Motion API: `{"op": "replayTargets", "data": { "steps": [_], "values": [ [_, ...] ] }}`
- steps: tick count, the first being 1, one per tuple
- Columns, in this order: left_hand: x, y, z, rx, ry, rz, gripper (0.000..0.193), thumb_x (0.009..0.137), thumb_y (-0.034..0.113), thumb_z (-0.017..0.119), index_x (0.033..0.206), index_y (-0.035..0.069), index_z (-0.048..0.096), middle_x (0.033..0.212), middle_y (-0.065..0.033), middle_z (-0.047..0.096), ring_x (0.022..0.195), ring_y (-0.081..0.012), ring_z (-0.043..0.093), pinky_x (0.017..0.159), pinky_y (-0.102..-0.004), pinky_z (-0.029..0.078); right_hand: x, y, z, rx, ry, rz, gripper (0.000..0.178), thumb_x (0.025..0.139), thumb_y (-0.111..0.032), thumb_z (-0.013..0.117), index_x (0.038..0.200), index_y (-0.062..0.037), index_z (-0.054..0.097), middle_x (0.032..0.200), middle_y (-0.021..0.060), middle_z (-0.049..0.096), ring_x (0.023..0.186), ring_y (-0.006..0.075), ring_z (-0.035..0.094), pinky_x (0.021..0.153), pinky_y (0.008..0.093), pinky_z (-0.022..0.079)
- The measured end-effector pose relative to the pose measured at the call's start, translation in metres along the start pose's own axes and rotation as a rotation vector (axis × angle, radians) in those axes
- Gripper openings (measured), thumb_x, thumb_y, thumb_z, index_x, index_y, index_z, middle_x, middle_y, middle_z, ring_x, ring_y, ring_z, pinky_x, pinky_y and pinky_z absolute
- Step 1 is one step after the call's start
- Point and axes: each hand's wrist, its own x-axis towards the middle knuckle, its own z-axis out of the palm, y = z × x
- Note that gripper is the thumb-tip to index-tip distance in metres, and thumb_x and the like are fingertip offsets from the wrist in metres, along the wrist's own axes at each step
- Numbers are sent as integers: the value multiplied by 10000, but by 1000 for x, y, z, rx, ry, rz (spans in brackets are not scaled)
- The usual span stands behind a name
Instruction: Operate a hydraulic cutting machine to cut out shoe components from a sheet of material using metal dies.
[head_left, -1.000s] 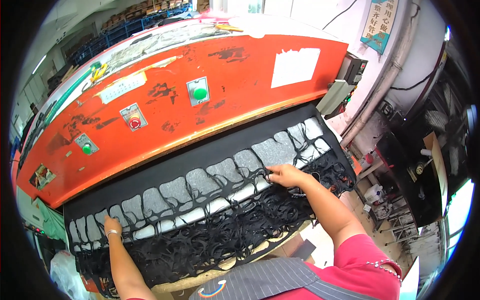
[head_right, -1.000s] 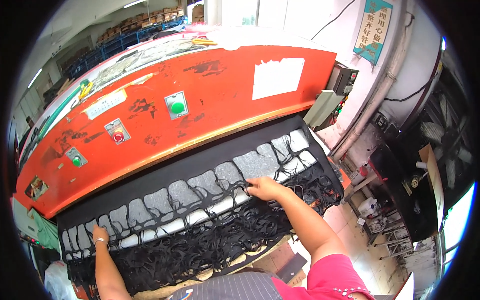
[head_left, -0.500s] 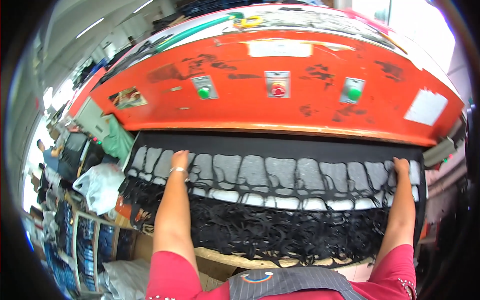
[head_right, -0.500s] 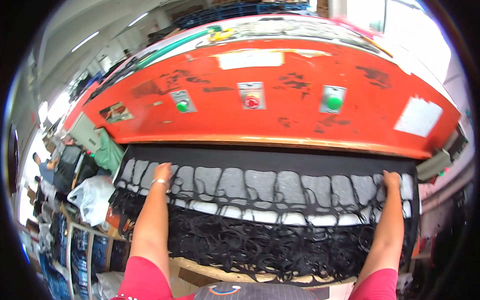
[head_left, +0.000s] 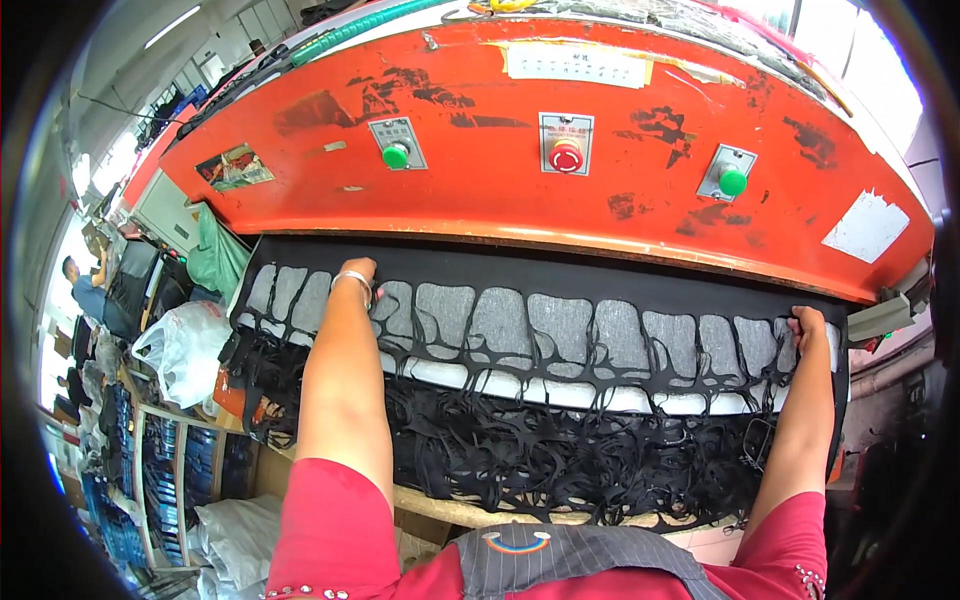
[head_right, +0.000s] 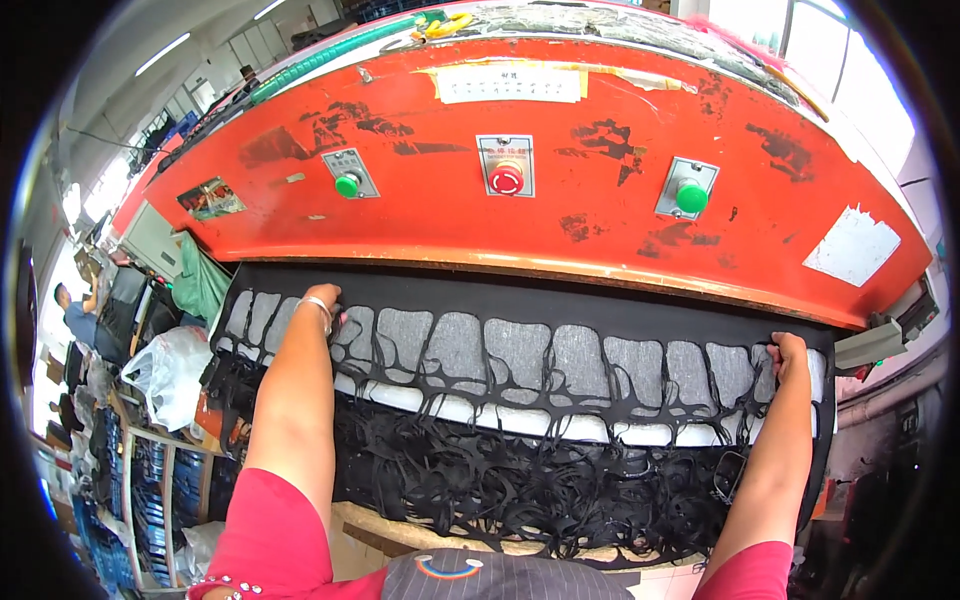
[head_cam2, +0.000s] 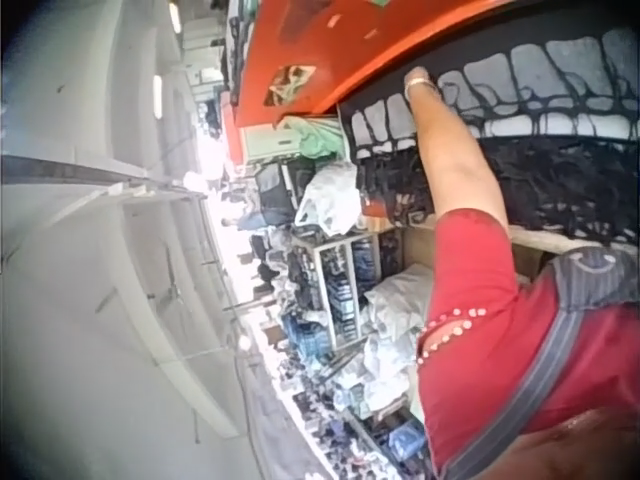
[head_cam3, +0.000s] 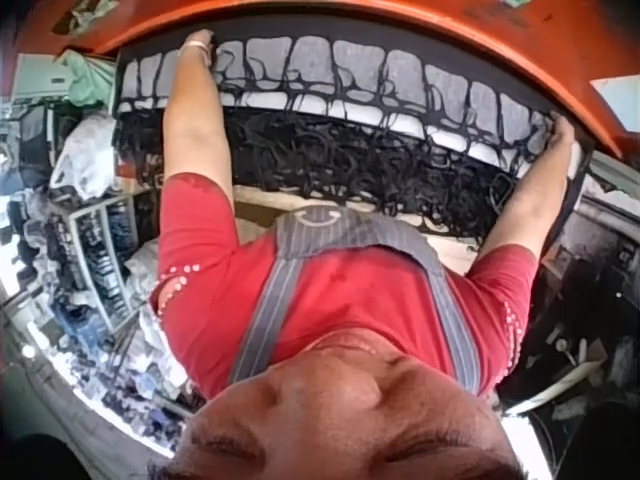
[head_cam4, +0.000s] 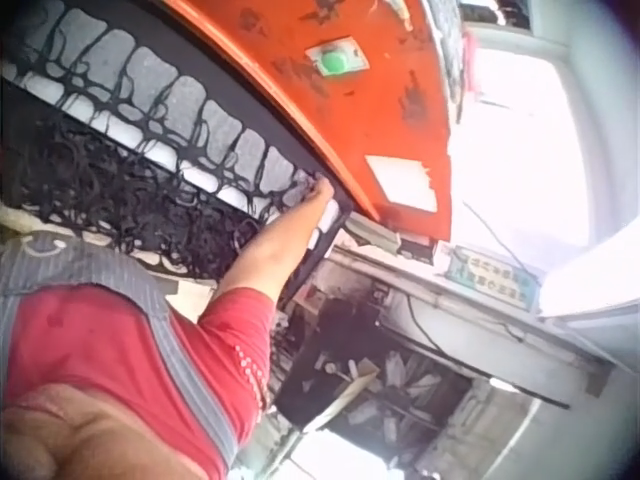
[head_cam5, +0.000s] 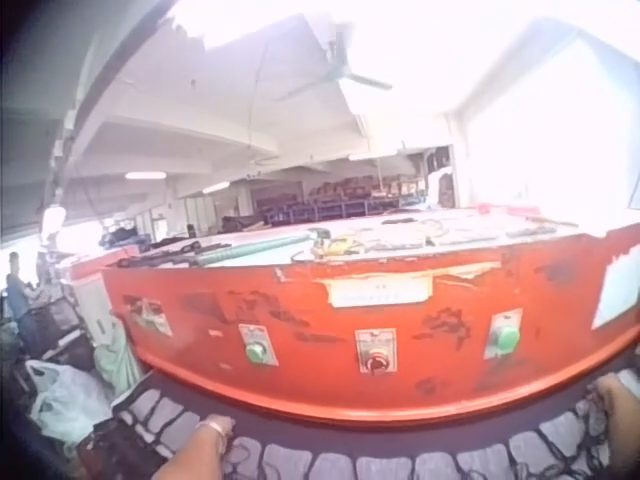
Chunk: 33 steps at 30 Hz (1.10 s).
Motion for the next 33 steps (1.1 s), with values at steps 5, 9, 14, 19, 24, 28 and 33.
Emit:
{"op": "replayTargets", "data": {
  "steps": [5,9,14,19,24,28,33],
  "values": [
    [13,-1,-4,-336,60,-174,232,861,160,520,1057,38,501,793,-111,530,557,-186,522,403,-265,405,-7,1,8,43,3,48,192,834,-253,599,724,-130,501,570,4,423,419,136,330,390,300,251],
    [23,-1,17,-182,-30,-153,187,858,232,554,977,91,527,602,-37,503,492,-160,453,402,-324,350,2,4,-2,87,-2,55,208,866,-266,566,721,-136,493,562,3,455,419,141,358,400,304,283],
    [84,-14,-25,479,212,285,262,818,312,603,910,67,594,674,-93,509,590,-184,474,534,-374,399,-3,-6,27,-14,-148,-6,249,906,-277,493,799,-76,595,648,81,601,470,193,484,446,347,382],
    [58,-37,23,592,125,359,507,866,422,563,1024,-54,641,1098,-276,597,1117,-399,536,916,-424,429,-23,26,23,-957,256,-408,446,951,-370,398,989,7,634,1058,258,621,1077,398,566,906,480,445],
    [5,-34,24,549,296,441,489,831,347,650,997,-113,628,1042,-310,613,1030,-432,583,852,-432,458,-92,13,2,-965,272,-387,424,970,-371,350,1093,-37,581,1064,232,629,1041,373,594,861,485,472],
    [30,-61,-9,434,349,430,471,832,300,652,1016,-131,606,1042,-321,606,1026,-426,587,868,-409,453,-114,23,-3,-1015,201,-485,421,967,-382,361,1029,-23,574,1007,235,640,981,388,610,835,490,476],
    [19,-94,-33,734,358,558,480,838,370,633,890,-107,622,921,-319,617,919,-446,600,796,-457,461,-127,59,-32,-1008,176,-500,411,963,-387,381,1003,-20,562,945,259,636,914,428,610,786,505,480]
  ]
}}
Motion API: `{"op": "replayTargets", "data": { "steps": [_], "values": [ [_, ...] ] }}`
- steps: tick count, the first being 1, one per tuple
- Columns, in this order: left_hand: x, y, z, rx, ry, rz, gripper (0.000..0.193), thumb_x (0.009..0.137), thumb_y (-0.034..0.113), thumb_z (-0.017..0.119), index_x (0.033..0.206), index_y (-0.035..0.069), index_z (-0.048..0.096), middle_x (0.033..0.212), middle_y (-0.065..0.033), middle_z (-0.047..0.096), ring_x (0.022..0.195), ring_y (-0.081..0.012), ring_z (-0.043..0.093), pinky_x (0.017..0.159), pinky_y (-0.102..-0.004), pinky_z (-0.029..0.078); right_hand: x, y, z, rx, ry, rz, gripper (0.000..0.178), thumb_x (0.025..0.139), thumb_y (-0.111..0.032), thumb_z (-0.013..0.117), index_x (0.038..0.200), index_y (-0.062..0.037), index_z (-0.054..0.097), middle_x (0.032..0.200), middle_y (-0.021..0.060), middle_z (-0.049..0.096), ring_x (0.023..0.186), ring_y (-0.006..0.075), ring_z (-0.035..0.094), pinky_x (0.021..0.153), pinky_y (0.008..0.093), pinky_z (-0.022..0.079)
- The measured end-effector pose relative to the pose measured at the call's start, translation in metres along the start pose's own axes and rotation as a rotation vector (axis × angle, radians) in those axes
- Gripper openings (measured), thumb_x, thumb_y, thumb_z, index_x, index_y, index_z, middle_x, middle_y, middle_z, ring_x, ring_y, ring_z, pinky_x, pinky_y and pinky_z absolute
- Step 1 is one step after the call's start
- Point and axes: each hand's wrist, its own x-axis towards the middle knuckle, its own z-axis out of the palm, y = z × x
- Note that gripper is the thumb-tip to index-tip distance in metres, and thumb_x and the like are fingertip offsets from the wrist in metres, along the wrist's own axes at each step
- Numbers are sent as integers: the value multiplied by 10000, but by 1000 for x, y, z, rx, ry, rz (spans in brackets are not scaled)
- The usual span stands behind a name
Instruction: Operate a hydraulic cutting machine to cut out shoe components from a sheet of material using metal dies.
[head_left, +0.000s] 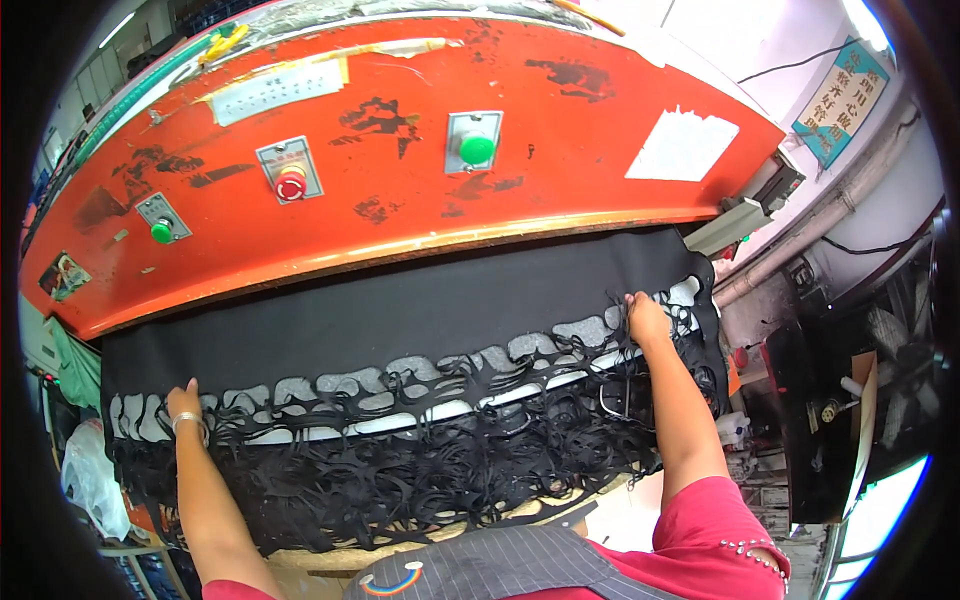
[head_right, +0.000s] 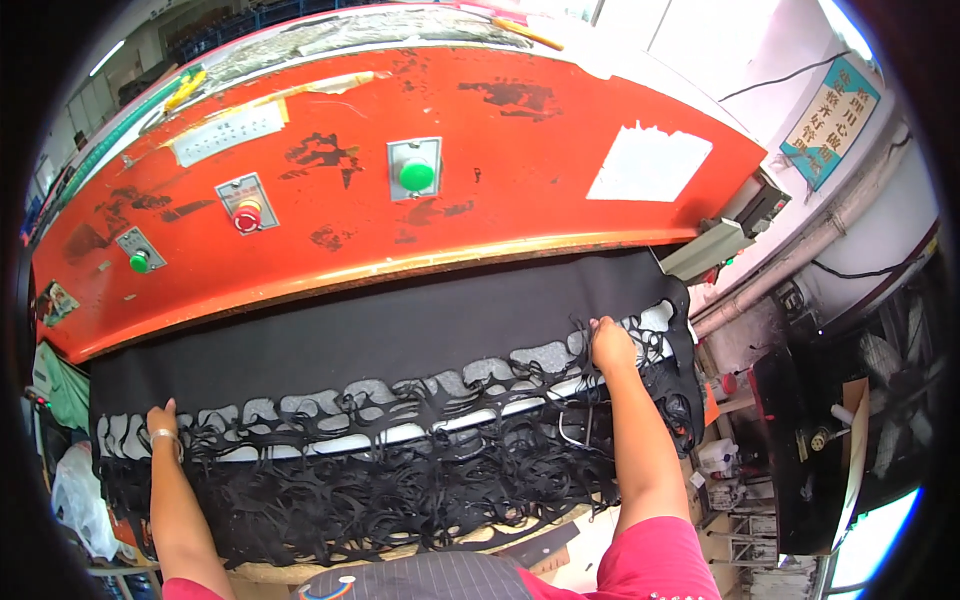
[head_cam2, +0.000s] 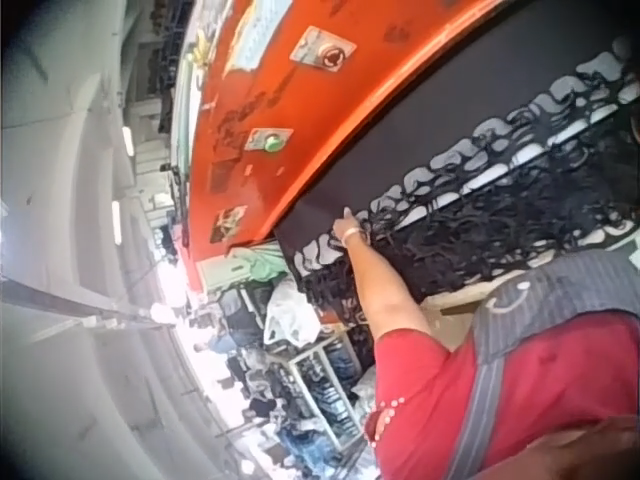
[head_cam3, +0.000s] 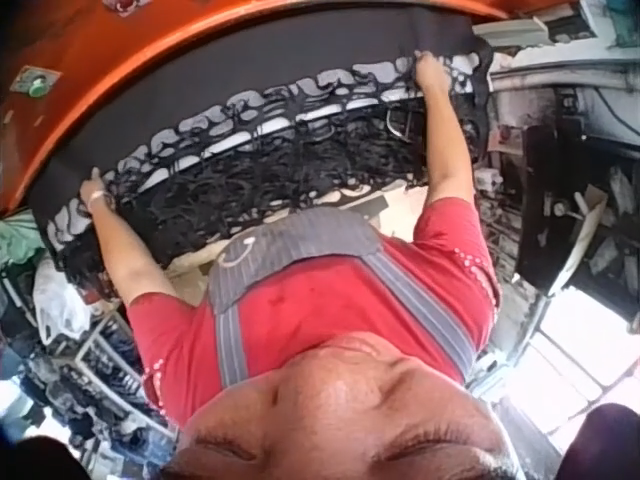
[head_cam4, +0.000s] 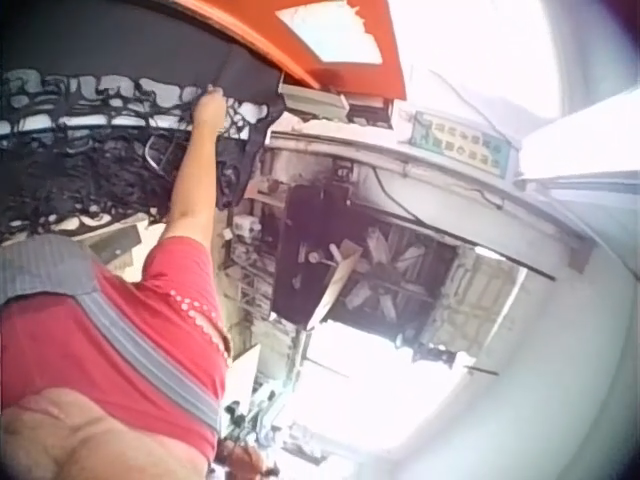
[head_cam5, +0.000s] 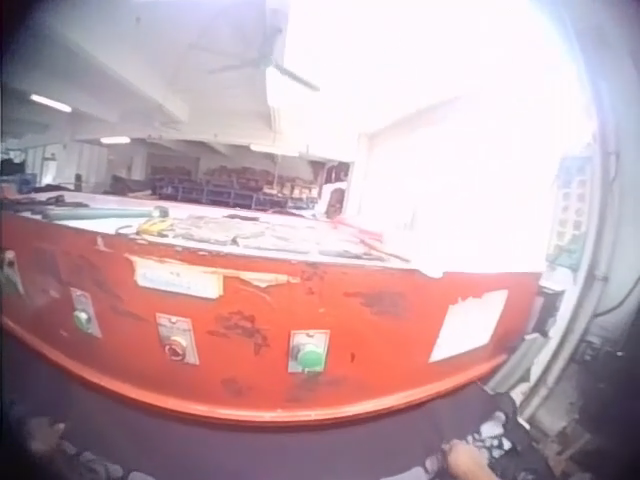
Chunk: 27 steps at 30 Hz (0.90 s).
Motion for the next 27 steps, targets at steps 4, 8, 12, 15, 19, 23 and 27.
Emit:
{"op": "replayTargets", "data": {
  "steps": [4,8,12,15,19,23,27],
  "values": [
    [-25,-56,10,29,21,56,495,840,386,632,801,-107,611,844,-310,619,828,-453,601,731,-468,453,-45,25,-5,-17,-8,-29,388,965,-373,387,954,-21,549,901,266,631,861,437,617,739,511,488],
    [-50,-66,8,5,21,75,530,848,401,624,716,-110,570,765,-314,596,760,-462,583,691,-473,444,-76,57,4,-34,40,-58,367,959,-374,398,933,-38,544,844,234,645,834,404,633,712,490,500],
    [-37,-112,21,-64,93,109,580,854,454,588,715,-109,583,752,-317,591,709,-485,543,650,-488,416,-81,48,2,49,-89,21,422,940,-419,411,1021,-38,574,957,235,639,949,388,611,819,473,476],
    [-40,-121,31,-287,125,95,603,880,440,589,587,-53,403,527,-120,316,567,-195,266,521,-399,303,-68,60,-5,62,-196,-53,390,923,-376,449,986,-19,594,947,240,640,947,407,606,826,480,472],
    [-35,-111,33,-332,159,57,592,880,425,597,578,-48,410,512,-105,330,555,-194,282,521,-397,297,-60,61,-11,94,-96,-106,364,914,-367,478,956,-19,576,908,237,644,907,399,617,798,498,469],
    [-37,-95,38,-249,130,117,593,877,423,601,579,-59,427,505,-120,358,552,-196,286,523,-404,304,-51,60,0,130,-14,-72,372,916,-386,480,949,-25,564,904,233,644,906,402,617,787,498,470],
    [-35,-81,38,-116,193,146,584,879,460,555,660,-82,561,661,-258,585,602,-391,521,610,-466,401,-44,62,6,162,57,-17,408,915,-433,468,963,-38,558,903,237,640,912,422,608,787,514,463]
  ]
}}
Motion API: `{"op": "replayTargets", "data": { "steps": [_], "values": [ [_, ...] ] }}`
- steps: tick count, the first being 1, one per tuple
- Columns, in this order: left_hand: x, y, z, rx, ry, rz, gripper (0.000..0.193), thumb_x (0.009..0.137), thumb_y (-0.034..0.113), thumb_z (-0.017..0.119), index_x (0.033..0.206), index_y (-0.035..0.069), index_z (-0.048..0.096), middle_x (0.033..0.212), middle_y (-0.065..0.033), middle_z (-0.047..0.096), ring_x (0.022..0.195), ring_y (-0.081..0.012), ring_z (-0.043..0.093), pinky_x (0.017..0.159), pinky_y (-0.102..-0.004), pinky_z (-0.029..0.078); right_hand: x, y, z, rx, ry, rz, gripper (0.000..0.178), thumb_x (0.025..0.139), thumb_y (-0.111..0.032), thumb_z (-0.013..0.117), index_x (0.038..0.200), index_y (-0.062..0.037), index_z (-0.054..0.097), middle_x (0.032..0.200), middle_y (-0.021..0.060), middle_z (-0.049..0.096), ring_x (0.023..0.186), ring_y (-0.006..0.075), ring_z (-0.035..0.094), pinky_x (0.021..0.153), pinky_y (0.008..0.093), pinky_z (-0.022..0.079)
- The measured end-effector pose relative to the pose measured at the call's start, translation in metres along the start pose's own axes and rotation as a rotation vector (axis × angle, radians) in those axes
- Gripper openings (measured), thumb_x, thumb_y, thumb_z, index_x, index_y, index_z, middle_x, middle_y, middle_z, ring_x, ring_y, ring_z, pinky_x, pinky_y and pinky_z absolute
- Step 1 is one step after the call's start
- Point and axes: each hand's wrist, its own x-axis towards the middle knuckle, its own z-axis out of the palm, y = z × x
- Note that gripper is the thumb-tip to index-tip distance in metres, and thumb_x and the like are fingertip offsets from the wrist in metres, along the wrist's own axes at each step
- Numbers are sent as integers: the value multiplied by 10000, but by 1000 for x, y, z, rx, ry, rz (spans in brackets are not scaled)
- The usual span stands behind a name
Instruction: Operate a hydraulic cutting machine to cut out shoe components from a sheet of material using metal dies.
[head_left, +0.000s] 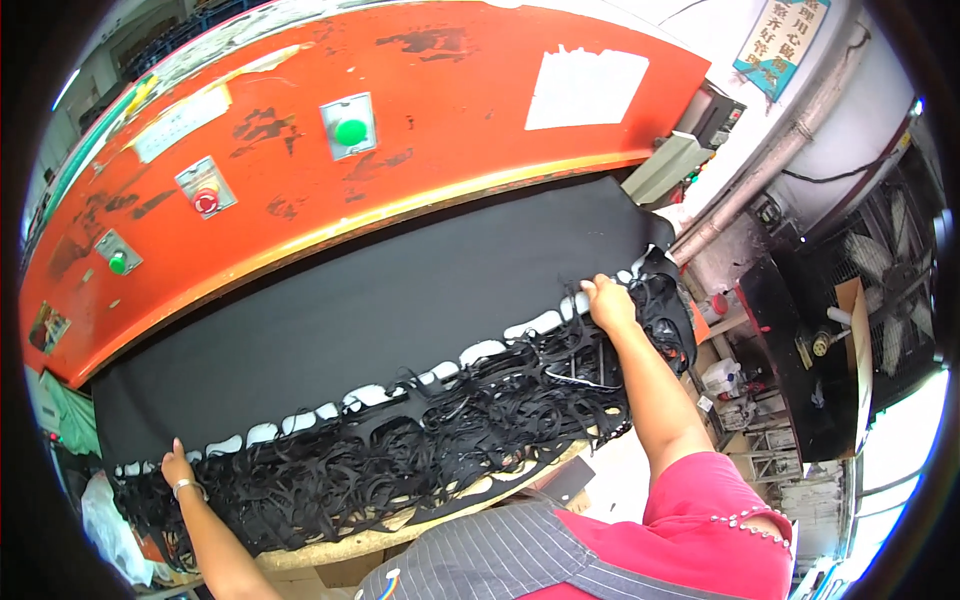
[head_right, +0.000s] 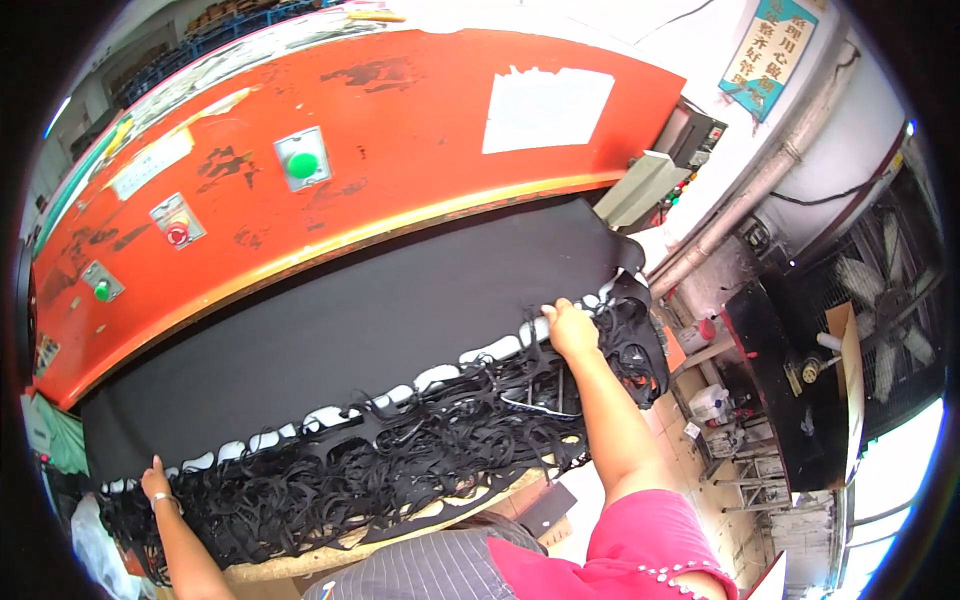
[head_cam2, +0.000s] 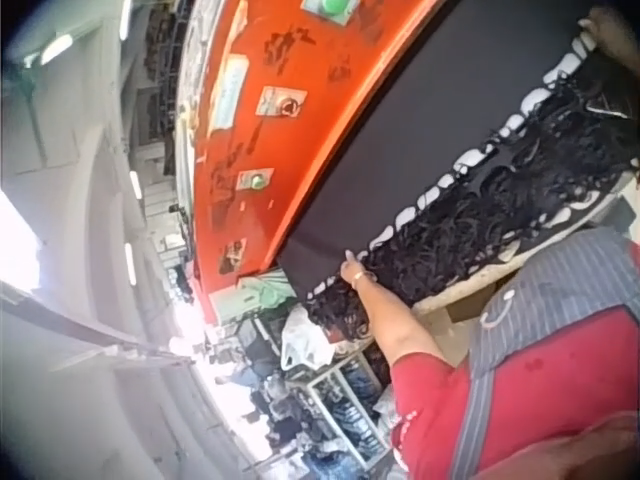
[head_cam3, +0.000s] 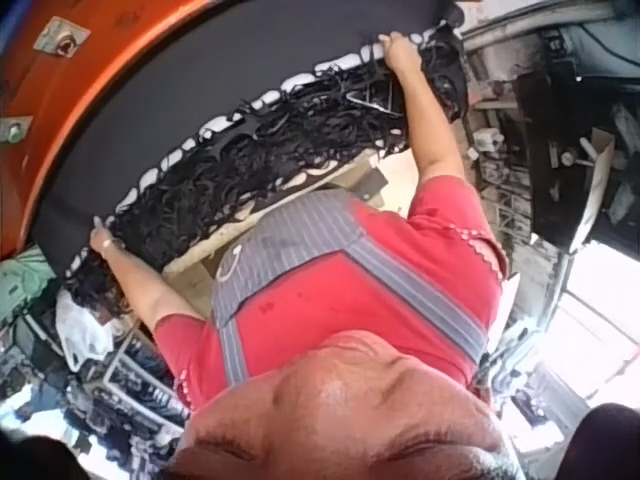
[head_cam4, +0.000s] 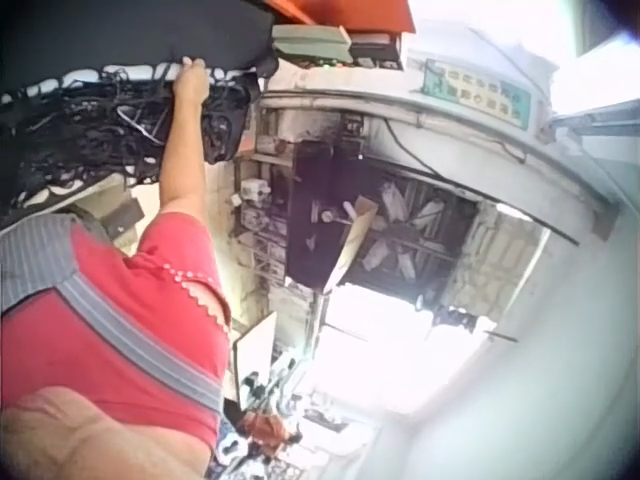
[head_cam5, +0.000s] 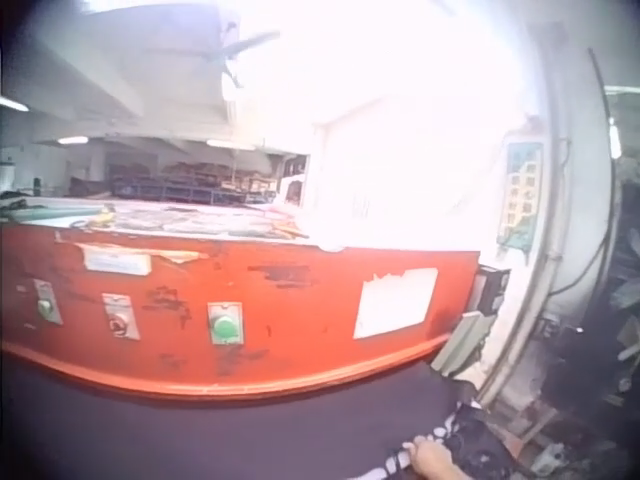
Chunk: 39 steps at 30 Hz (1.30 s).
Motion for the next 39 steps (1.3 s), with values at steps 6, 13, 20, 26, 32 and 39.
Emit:
{"op": "replayTargets", "data": {
  "steps": [6,13,20,26,32,39],
  "values": [
    [8,-10,-22,191,47,-65,583,859,504,543,762,-63,636,807,-286,623,806,-441,592,722,-501,447,-16,-22,10,46,-30,18,342,930,-365,433,995,-51,553,957,248,626,956,437,585,805,504,460],
    [-87,72,-81,412,-11,-252,557,856,539,497,1231,128,494,1208,-168,515,1127,-362,505,877,-529,405,-70,-8,-25,-14,345,-432,390,807,-208,647,1145,-29,573,1161,182,561,1104,354,497,958,435,381],
    [-133,83,-148,254,-590,-156,652,875,502,464,1384,104,378,1363,-249,407,1299,-375,351,1058,-469,300,-158,48,-25,121,74,-710,239,761,-111,624,968,-22,543,1032,158,495,983,343,476,869,417,362],
    [-164,104,-203,524,-950,-106,746,892,577,396,1479,176,171,1501,-238,153,1379,-397,192,1119,-441,191,-143,47,-21,141,-46,-563,247,658,-31,686,864,-14,550,1067,156,458,966,342,465,842,408,360],
    [-153,49,-262,145,-889,-33,725,854,531,550,1379,55,396,1436,-260,307,1352,-364,280,1108,-376,234,-131,37,-31,144,-6,-543,324,585,-71,709,642,7,399,840,121,421,838,305,427,742,391,345],
    [-116,65,-257,-190,-468,377,544,841,360,641,1250,20,523,1320,-226,461,1244,-349,434,1046,-395,352,-120,55,-86,305,236,-199,450,926,-279,564,631,-13,353,599,46,310,589,154,327,537,366,315]
  ]
}}
